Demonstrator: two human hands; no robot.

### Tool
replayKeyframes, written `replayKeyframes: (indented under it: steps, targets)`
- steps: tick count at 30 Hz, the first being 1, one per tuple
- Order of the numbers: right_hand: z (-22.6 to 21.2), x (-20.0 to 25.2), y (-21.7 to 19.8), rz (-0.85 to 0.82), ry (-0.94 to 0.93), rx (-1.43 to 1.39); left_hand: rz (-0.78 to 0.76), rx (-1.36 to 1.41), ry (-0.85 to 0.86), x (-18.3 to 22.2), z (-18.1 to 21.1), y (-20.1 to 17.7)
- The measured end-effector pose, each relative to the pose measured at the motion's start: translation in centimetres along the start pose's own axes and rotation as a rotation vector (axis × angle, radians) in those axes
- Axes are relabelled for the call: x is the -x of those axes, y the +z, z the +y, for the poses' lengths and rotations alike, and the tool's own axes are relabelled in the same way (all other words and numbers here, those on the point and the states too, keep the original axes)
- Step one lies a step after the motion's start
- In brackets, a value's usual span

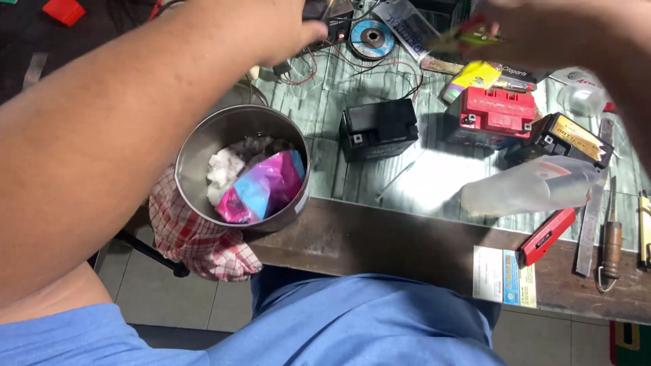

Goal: Cleaning a small battery, prying open its top with a utility knife, and connecting it to a charging device using alligator clips.

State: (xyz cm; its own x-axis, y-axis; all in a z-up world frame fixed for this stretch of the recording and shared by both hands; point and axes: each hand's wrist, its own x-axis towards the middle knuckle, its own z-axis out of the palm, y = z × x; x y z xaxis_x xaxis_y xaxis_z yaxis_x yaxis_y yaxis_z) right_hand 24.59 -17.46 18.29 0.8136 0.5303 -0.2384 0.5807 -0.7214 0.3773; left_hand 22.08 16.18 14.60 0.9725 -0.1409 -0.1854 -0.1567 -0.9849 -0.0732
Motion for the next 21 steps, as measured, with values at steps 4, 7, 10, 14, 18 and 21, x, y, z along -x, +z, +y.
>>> replayKeyframes:
  steps: [4, 7, 10, 14, 18, 21]
  targets:
    - [-1.3, -2.4, 1.2, -0.279, 0.084, -0.102, -0.24, -0.158, -0.01, -0.2, 1.3, -0.7]
    - [-1.7, -4.3, 2.3, -0.285, 0.089, -0.088, -0.442, -0.201, 0.01, -1.1, 1.6, -0.1]
    - [-2.0, -6.1, 3.2, -0.274, 0.033, -0.011, -0.574, -0.201, -0.079, -1.3, 1.9, 0.6]
    - [-3.4, -7.5, 3.6, -0.365, 0.022, -0.093, -0.681, -0.251, -0.015, -1.7, 2.0, 1.8]
    - [-4.9, -8.2, 4.4, -0.374, 0.025, -0.125, -0.737, -0.274, -0.001, -2.3, 2.3, 3.3]
    - [-5.7, -8.0, 3.7, -0.422, 0.008, -0.13, -0.75, -0.29, 0.055, -2.7, 2.4, 5.0]
